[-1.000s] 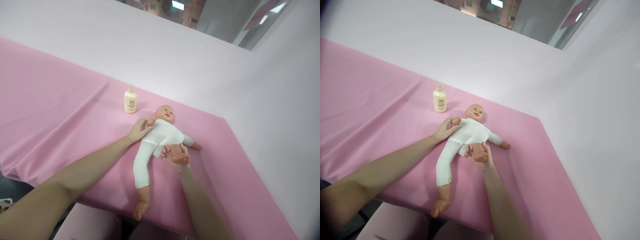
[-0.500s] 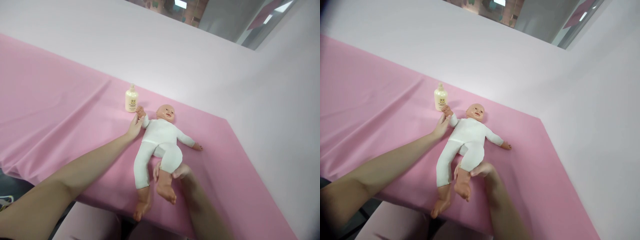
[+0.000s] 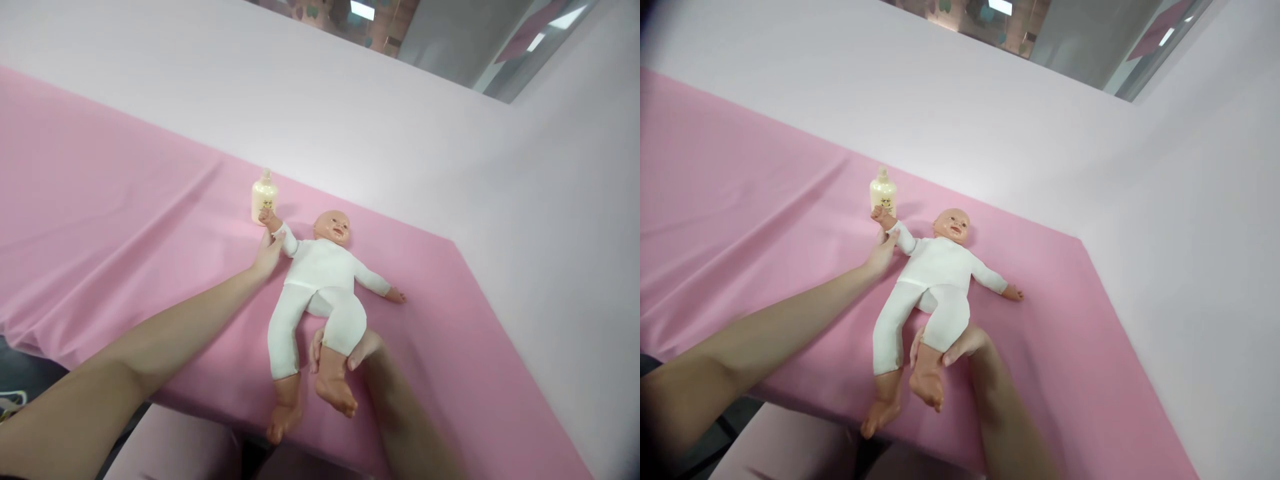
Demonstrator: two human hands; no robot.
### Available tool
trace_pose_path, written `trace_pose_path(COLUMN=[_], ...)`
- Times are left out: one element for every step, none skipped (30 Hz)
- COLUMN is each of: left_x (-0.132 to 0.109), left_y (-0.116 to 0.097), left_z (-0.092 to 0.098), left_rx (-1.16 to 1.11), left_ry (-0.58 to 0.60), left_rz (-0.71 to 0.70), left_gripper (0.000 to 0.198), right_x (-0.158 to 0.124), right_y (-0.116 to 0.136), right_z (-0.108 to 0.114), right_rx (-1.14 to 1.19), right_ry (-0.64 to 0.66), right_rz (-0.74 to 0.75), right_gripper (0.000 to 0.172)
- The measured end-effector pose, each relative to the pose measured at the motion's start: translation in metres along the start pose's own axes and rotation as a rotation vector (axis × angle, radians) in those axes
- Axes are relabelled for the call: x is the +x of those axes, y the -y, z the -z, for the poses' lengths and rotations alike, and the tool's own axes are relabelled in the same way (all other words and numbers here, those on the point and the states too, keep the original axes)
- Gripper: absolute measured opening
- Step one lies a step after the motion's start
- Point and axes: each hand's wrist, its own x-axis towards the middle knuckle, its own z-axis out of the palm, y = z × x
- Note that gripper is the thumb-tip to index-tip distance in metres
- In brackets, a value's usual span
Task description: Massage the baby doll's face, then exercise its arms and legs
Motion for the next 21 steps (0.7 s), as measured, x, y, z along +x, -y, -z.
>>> trace_pose_path(left_x=[-0.001, -0.003, -0.004, -0.005, -0.006, -0.007, -0.008, -0.01, -0.011, -0.013, -0.014, -0.015, -0.016, -0.017, -0.017, -0.018, -0.018, -0.017, -0.017, -0.017, -0.016], left_y=[0.0, 0.0, 0.0, 0.0, -0.001, -0.002, -0.004, -0.006, -0.009, -0.013, -0.016, -0.019, -0.021, -0.023, -0.024, -0.024, -0.024, -0.023, -0.022, -0.021, -0.02], left_z=[0.0, 0.0, 0.001, 0.001, 0.002, 0.003, 0.004, 0.004, 0.005, 0.005, 0.004, 0.004, 0.003, 0.003, 0.003, 0.002, 0.002, 0.003, 0.003, 0.003, 0.004], left_rx=[0.027, 0.064, 0.109, 0.158, 0.208, 0.259, 0.308, 0.354, 0.392, 0.422, 0.446, 0.464, 0.476, 0.483, 0.487, 0.487, 0.485, 0.482, 0.479, 0.479, 0.481], left_ry=[0.018, 0.047, 0.083, 0.125, 0.174, 0.228, 0.285, 0.342, 0.397, 0.446, 0.487, 0.515, 0.532, 0.538, 0.537, 0.529, 0.517, 0.504, 0.491, 0.479, 0.467], left_rz=[-0.014, -0.029, -0.045, -0.066, -0.093, -0.129, -0.172, -0.22, -0.267, -0.307, -0.337, -0.354, -0.361, -0.361, -0.357, -0.352, -0.348, -0.344, -0.339, -0.333, -0.326], left_gripper=[0.057, 0.058, 0.061, 0.065, 0.067, 0.069, 0.07, 0.069, 0.068, 0.066, 0.064, 0.063, 0.062, 0.062, 0.062, 0.063, 0.064, 0.065, 0.066, 0.065, 0.064], right_x=[-0.001, -0.002, -0.002, -0.002, -0.001, -0.001, -0.001, -0.001, -0.001, -0.001, -0.001, -0.002, -0.002, -0.002, -0.002, -0.003, -0.003, -0.003, -0.003, -0.002, -0.002], right_y=[-0.004, -0.006, -0.005, -0.003, 0.0, 0.005, 0.01, 0.014, 0.018, 0.02, 0.021, 0.022, 0.021, 0.02, 0.019, 0.018, 0.017, 0.016, 0.016, 0.016, 0.016], right_z=[0.002, 0.003, 0.004, 0.003, 0.002, 0.001, 0.001, 0.001, 0.003, 0.005, 0.007, 0.01, 0.013, 0.016, 0.018, 0.019, 0.02, 0.019, 0.019, 0.017, 0.015], right_rx=[0.027, 0.049, 0.075, 0.106, 0.138, 0.169, 0.202, 0.225, 0.242, 0.251, 0.255, 0.258, 0.261, 0.265, 0.267, 0.263, 0.257, 0.25, 0.246, 0.245, 0.246], right_ry=[-0.046, -0.112, -0.173, -0.238, -0.306, -0.366, -0.439, -0.502, -0.556, -0.601, -0.637, -0.674, -0.709, -0.743, -0.771, -0.786, -0.786, -0.775, -0.753, -0.73, -0.71], right_rz=[0.104, 0.195, 0.272, 0.324, 0.358, 0.376, 0.386, 0.384, 0.372, 0.354, 0.335, 0.322, 0.313, 0.312, 0.313, 0.313, 0.312, 0.311, 0.306, 0.304, 0.308], right_gripper=[0.069, 0.071, 0.073, 0.073, 0.072, 0.071, 0.069, 0.067, 0.067, 0.067, 0.068, 0.069, 0.07, 0.071, 0.071, 0.072, 0.073, 0.073, 0.073, 0.073, 0.073])
